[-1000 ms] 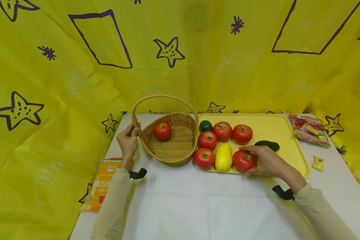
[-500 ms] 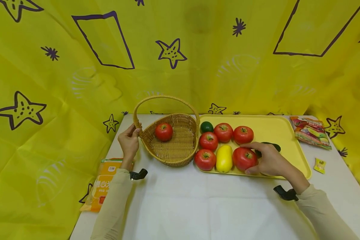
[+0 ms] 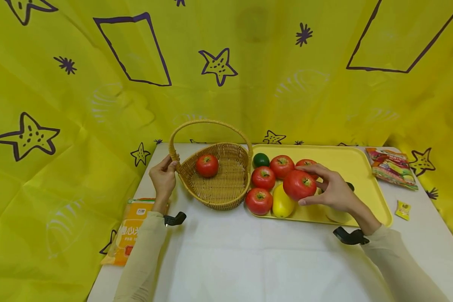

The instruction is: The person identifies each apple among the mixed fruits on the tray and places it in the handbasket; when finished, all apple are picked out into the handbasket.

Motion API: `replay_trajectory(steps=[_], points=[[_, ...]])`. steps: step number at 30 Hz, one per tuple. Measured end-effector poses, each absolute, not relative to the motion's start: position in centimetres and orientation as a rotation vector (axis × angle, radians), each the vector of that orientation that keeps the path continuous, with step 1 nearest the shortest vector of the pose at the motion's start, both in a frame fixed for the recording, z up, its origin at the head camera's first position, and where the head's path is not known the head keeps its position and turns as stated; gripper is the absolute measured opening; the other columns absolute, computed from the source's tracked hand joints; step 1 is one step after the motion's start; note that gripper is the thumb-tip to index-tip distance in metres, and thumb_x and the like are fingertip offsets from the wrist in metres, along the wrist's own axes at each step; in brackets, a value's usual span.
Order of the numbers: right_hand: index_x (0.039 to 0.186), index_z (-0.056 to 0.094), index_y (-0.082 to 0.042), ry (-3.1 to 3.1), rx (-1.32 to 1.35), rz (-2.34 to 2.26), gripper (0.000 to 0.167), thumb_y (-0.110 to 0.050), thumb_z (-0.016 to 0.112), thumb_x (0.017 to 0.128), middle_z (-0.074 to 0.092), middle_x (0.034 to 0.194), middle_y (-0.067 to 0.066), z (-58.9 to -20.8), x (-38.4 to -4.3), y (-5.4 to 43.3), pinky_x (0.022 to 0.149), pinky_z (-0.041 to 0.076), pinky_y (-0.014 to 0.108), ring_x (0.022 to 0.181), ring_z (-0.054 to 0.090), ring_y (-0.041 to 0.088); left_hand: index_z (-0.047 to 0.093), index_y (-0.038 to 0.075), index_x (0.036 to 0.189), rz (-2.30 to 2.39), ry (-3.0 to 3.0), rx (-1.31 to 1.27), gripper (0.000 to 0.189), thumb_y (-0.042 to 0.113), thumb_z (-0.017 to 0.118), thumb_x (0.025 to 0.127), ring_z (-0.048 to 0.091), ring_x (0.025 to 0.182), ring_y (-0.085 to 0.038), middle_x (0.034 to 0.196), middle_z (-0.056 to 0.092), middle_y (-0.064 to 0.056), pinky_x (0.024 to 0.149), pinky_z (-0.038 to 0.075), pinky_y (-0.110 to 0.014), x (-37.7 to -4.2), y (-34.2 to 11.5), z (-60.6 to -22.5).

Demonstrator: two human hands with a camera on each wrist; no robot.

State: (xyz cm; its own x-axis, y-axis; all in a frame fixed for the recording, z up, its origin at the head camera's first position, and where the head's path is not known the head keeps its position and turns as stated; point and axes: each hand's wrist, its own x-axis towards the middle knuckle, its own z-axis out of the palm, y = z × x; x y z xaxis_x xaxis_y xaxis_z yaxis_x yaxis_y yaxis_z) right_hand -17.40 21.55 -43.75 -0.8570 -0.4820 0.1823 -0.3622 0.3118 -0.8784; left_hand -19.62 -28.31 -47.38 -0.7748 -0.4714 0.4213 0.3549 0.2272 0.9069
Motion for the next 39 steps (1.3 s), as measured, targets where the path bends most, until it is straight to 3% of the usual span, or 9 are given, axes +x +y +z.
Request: replay_trajectory(steps=[7,13,19,24,26,32,39], points=[[0.148,0.056,0.004,2.291,-0.821,-1.787,0.077,0.010,0.088,0.079,0.056,0.139,0.001,-44.2,-18.3,20.1,0.097,0.055,0.017,0.120,0.064,0.003,0.070,-0.012,0.128,-1.596,-1.870,0.107,0.033,-0.008,0.071,0.096,0.074,0.090,0.006,0.116,0.072,-0.037,0.081,0.059,-0.014,-19.5,-28.2,-47.3],[0.152,0.055,0.002,2.192,-0.808,-1.857,0.081,0.010,0.087,0.078,0.060,0.138,-0.001,-44.1,-18.9,18.5,0.094,0.059,0.024,0.118,0.068,0.009,0.071,-0.010,0.128,-1.579,-1.877,0.098,0.032,-0.006,0.072,0.097,0.074,0.090,0.007,0.116,0.072,-0.035,0.081,0.059,-0.014,-19.6,-28.3,-47.3],[0.150,0.055,0.005,2.076,-0.913,-1.950,0.082,0.016,0.086,0.075,0.065,0.143,-0.001,-43.8,-19.5,16.5,0.100,0.058,0.026,0.124,0.067,0.014,0.071,-0.011,0.127,-1.564,-1.881,0.102,0.031,-0.008,0.071,0.097,0.075,0.089,0.005,0.116,0.072,-0.036,0.079,0.059,-0.014,-19.6,-28.3,-47.3],[0.150,0.057,0.001,2.079,-0.896,-1.946,0.082,0.012,0.089,0.075,0.066,0.143,-0.001,-43.4,-19.6,14.8,0.102,0.057,0.026,0.125,0.068,0.013,0.072,-0.011,0.125,-1.563,-1.852,0.136,0.029,-0.009,0.071,0.096,0.074,0.089,0.005,0.114,0.072,-0.036,0.079,0.059,-0.013,-19.6,-28.1,-47.2],[0.150,0.058,0.001,2.074,-0.890,-1.944,0.083,0.010,0.090,0.074,0.065,0.144,0.000,-43.1,-19.5,14.1,0.101,0.057,0.026,0.125,0.067,0.014,0.072,-0.010,0.125,-1.542,-1.850,0.147,0.029,-0.008,0.071,0.096,0.076,0.094,-0.001,0.115,0.073,-0.033,0.081,0.058,-0.013,-19.6,-27.9,-47.2],[0.148,0.063,-0.005,2.062,-0.872,-1.915,0.085,0.004,0.096,0.070,0.065,0.137,0.005,-42.7,-19.5,11.9,0.098,0.060,0.031,0.122,0.069,0.017,0.071,-0.009,0.127,-1.444,-1.873,0.156,0.029,-0.007,0.070,0.097,0.075,0.110,-0.037,0.117,0.075,-0.027,0.085,0.057,-0.013,-19.8,-27.4,-47.6],[0.149,0.063,-0.011,1.996,-0.881,-1.897,0.087,0.001,0.097,0.069,0.066,0.145,0.010,-42.2,-19.6,8.9,0.101,0.059,0.036,0.129,0.067,0.022,0.073,-0.011,0.121,-1.360,-1.867,0.142,0.025,-0.006,0.071,0.097,0.074,0.109,-0.044,0.114,0.075,-0.028,0.083,0.055,-0.009,-19.9,-27.1,-47.9]])
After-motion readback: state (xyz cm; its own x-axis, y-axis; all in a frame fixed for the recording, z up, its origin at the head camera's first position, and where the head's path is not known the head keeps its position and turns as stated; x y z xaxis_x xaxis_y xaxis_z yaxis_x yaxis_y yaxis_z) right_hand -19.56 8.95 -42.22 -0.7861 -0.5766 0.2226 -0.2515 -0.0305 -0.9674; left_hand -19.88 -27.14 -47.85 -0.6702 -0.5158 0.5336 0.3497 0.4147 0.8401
